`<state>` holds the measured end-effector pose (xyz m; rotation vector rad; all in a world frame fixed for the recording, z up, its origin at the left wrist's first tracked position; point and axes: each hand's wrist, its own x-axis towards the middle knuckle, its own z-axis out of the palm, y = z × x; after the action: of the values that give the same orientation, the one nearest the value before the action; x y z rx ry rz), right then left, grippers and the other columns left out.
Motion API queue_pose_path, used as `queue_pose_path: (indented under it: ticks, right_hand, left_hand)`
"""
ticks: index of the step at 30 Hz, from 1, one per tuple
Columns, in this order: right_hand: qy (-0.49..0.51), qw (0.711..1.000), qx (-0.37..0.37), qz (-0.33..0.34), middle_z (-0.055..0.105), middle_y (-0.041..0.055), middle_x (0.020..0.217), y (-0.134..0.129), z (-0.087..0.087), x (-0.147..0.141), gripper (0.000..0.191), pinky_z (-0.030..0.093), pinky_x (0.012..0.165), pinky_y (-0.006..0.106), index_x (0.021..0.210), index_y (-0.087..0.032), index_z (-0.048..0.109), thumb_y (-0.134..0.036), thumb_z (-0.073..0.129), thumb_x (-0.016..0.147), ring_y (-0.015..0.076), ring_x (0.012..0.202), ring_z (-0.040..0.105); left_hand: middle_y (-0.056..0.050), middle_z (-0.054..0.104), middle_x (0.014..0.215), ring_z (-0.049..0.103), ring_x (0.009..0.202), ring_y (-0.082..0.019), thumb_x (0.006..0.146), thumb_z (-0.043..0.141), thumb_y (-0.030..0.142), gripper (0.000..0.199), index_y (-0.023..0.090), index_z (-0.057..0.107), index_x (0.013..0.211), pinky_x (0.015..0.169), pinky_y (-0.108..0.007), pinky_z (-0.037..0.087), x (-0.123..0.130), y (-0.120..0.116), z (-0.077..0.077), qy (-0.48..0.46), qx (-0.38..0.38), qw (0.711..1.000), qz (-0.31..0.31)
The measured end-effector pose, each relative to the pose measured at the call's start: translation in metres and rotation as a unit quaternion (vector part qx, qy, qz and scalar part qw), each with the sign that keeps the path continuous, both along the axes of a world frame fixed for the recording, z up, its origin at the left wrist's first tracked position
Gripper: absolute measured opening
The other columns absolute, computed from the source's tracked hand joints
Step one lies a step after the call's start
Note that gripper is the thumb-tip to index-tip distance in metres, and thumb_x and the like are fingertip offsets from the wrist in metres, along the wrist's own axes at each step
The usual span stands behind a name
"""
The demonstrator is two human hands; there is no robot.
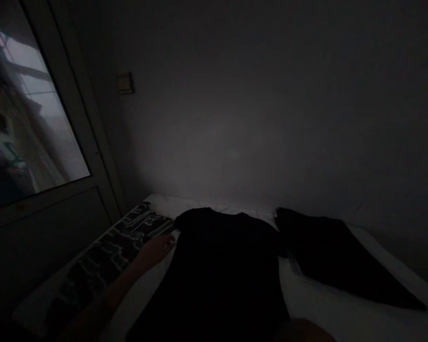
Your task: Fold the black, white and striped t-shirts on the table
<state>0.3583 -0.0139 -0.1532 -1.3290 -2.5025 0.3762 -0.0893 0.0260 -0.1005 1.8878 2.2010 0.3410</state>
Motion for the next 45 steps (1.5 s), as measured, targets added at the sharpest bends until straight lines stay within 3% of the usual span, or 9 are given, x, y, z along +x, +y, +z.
queue_pose_path:
  ticks: [5, 10, 14, 24, 30, 36, 40, 43, 45]
  right_hand:
    - [0.018, 0.995, -0.056, 0.079, 0.072, 0.0075, 0.117, 0.086, 0.035, -0.132, 0.039, 0.051, 0.098, 0.039, 0.117, -0.027, 0.072, -0.039, 0.043, 0.092, 0.0238, 0.108, 0.067]
    - [0.032, 0.999, -0.034, 0.019, 0.066, 0.0163, 0.130, 0.186, 0.032, -0.261, 0.038, 0.044, 0.106, 0.037, 0.123, -0.014, 0.069, -0.016, 0.051, 0.090, 0.0266, 0.121, 0.062]
    - [0.046, 0.999, 0.001, -0.029, 0.065, 0.0201, 0.130, 0.236, 0.009, -0.313, 0.039, 0.044, 0.107, 0.034, 0.123, -0.009, 0.069, -0.008, 0.047, 0.091, 0.0267, 0.123, 0.061]
    - [0.053, 0.997, 0.047, -0.038, 0.052, 0.0145, 0.147, 0.269, -0.047, -0.327, 0.043, 0.032, 0.118, 0.037, 0.137, -0.010, 0.059, -0.017, 0.042, 0.098, 0.0234, 0.139, 0.045]
    - [0.030, 0.997, 0.055, -0.038, 0.044, 0.0142, 0.153, 0.271, -0.053, -0.330, 0.048, 0.029, 0.120, 0.041, 0.144, -0.011, 0.051, -0.027, 0.042, 0.100, 0.0248, 0.143, 0.039]
    - [0.001, 0.998, 0.043, -0.044, 0.032, 0.0152, 0.159, 0.265, -0.051, -0.334, 0.059, 0.023, 0.120, 0.050, 0.152, -0.009, 0.037, -0.040, 0.037, 0.102, 0.0309, 0.147, 0.029]
    - [-0.006, 0.998, 0.035, -0.045, 0.029, 0.0162, 0.160, 0.264, -0.044, -0.336, 0.059, 0.020, 0.120, 0.054, 0.154, -0.010, 0.035, -0.039, 0.034, 0.103, 0.0317, 0.148, 0.026]
    - [0.001, 0.998, 0.037, -0.042, 0.034, 0.0144, 0.158, 0.261, -0.034, -0.336, 0.052, 0.025, 0.120, 0.049, 0.150, -0.011, 0.041, -0.029, 0.039, 0.101, 0.0284, 0.147, 0.031]
    - [0.009, 0.998, 0.043, -0.047, 0.040, 0.0125, 0.156, 0.257, -0.027, -0.331, 0.048, 0.029, 0.119, 0.042, 0.145, -0.013, 0.048, -0.022, 0.040, 0.099, 0.0238, 0.145, 0.036]
  left_hand:
    - [-0.020, 0.067, 0.124, 0.062, 0.120, -0.030, 0.096, 0.046, 0.038, 0.039, 0.011, 0.063, 0.119, 0.094, -0.034, 0.047, -0.011, 0.099, 0.001, -0.003, -0.011, 0.994, 0.110]
    - [-0.024, 0.067, 0.123, 0.064, 0.117, -0.035, 0.090, 0.053, 0.050, 0.049, 0.009, 0.063, 0.116, 0.087, -0.036, 0.050, -0.011, 0.131, -0.026, -0.032, -0.023, 0.987, 0.153]
    - [-0.020, 0.070, 0.119, 0.064, 0.117, -0.034, 0.083, 0.065, 0.042, 0.036, 0.014, 0.067, 0.105, 0.085, -0.035, 0.050, -0.016, 0.146, -0.045, -0.072, -0.007, 0.987, 0.141]
    - [-0.011, 0.073, 0.109, 0.070, 0.099, -0.019, 0.091, 0.056, 0.020, 0.019, 0.016, 0.060, 0.109, 0.082, -0.028, 0.052, -0.028, 0.172, -0.060, -0.172, 0.076, 0.972, 0.141]
    - [-0.013, 0.071, 0.110, 0.069, 0.105, -0.025, 0.089, 0.056, 0.016, 0.022, 0.017, 0.056, 0.111, 0.083, -0.031, 0.051, -0.038, 0.150, -0.050, -0.131, 0.063, 0.969, 0.200]
    - [-0.021, 0.066, 0.112, 0.069, 0.099, -0.032, 0.092, 0.031, 0.006, 0.036, 0.009, 0.053, 0.120, 0.075, -0.038, 0.051, -0.030, 0.134, -0.029, 0.002, 0.094, 0.961, 0.259]
    - [-0.017, 0.064, 0.121, 0.062, 0.116, -0.028, 0.092, 0.036, 0.009, 0.038, 0.011, 0.058, 0.124, 0.093, -0.038, 0.050, -0.014, 0.146, -0.030, 0.110, 0.189, 0.968, 0.120]
    - [-0.012, 0.064, 0.131, 0.058, 0.124, -0.022, 0.094, 0.041, 0.016, 0.041, 0.015, 0.058, 0.132, 0.104, -0.035, 0.046, -0.004, 0.160, -0.053, 0.083, 0.167, 0.980, -0.075]
    - [-0.012, 0.061, 0.138, 0.055, 0.127, -0.026, 0.096, 0.039, 0.022, 0.042, 0.019, 0.060, 0.133, 0.106, -0.043, 0.045, -0.001, 0.166, -0.076, 0.108, 0.165, 0.972, -0.125]
